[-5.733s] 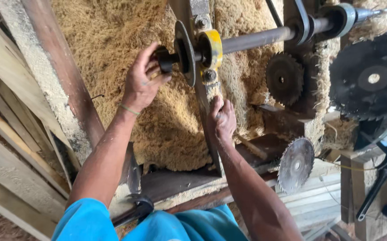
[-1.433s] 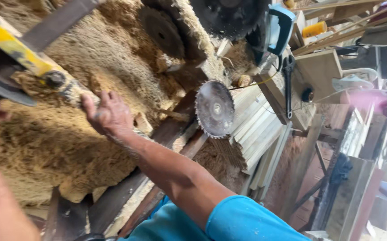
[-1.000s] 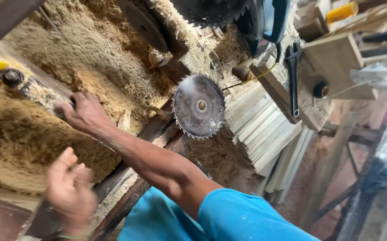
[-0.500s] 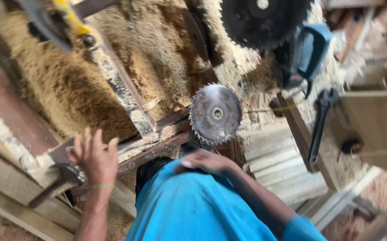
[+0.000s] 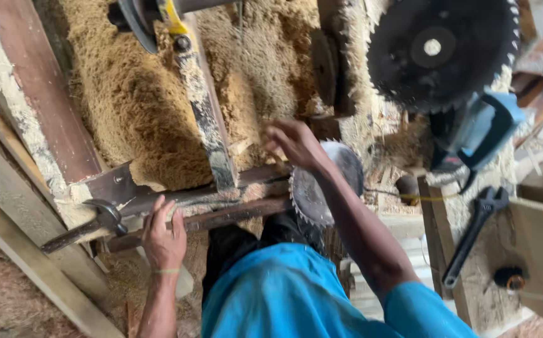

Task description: The person removes a circular saw blade from a woodworking machine using a hammer and a wooden stick to loosen the nut. They then install a new blade onto the shaft, secure it with the nut, and repeat the process for a second blade on the same machine.

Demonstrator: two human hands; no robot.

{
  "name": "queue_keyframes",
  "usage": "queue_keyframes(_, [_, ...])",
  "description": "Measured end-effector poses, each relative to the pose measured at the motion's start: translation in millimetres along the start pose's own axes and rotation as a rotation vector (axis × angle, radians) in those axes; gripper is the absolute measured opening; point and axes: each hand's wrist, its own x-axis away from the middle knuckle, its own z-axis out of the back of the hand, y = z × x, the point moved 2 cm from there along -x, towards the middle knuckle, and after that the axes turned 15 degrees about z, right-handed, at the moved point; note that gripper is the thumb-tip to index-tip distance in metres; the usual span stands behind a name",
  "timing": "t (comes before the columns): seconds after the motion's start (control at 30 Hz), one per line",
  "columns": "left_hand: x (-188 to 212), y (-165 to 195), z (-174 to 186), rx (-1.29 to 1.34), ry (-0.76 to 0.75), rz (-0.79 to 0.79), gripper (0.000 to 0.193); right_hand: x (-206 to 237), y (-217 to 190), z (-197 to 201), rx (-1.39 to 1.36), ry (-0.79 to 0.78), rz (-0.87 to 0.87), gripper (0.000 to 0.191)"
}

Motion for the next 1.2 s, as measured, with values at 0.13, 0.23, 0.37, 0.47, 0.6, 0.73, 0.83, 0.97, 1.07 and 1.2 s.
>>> queue_keyframes(0.13, [-56.8, 18.2, -37.5, 0.0, 0.008, 0.06, 0.029, -142.2, 70.3, -26.7, -0.5, 0.256, -0.308, 0.035])
queue_keyframes(0.23, [-68.1, 27.5, -60.2, -0.113, -0.068, 0.179, 0.03, -184.9, 111.5, -45.5, -0.388, 0.395, -0.558, 0.043])
queue_keyframes(0.37, [-66.2, 20.1, -70.7, -0.072, 0.014, 0.088, 0.028, -217.2, 148.6, -76.3, -0.401, 0.44, -0.702, 0.055])
queue_keyframes(0.47, [-68.7, 10.9, -72.4, -0.017, 0.06, 0.007, 0.024, -237.2, 168.9, -97.9, -0.44, 0.459, -0.795, 0.064])
queue_keyframes(0.6, [-75.3, 11.9, -70.4, -0.037, 0.041, 0.068, 0.023, -243.2, 187.7, -110.6, -0.491, 0.491, -0.821, 0.075])
queue_keyframes(0.73, [-79.1, 17.8, -62.2, -0.017, 0.08, 0.074, 0.023, -224.9, 165.2, -69.8, -0.504, 0.369, -0.489, 0.059])
queue_keyframes(0.83, [-74.2, 12.4, -62.8, -0.07, -0.035, 0.157, 0.028, -191.1, 123.1, -19.6, -0.692, 0.452, -0.229, 0.058])
queue_keyframes(0.97, [-52.1, 5.1, -69.8, 0.073, 0.011, 0.265, 0.028, -126.6, 83.6, -9.0, -0.672, 0.375, -0.111, 0.057])
queue_keyframes(1.07, [-40.0, 5.2, -82.2, 0.176, -0.113, 0.373, 0.034, -82.6, 68.2, -58.6, -0.561, 0.232, -0.187, 0.057])
queue_keyframes(1.2, [-54.4, 22.5, -96.4, 1.296, -0.624, 0.317, 0.039, -40.9, 26.6, -123.8, -0.256, 0.134, -0.255, 0.058])
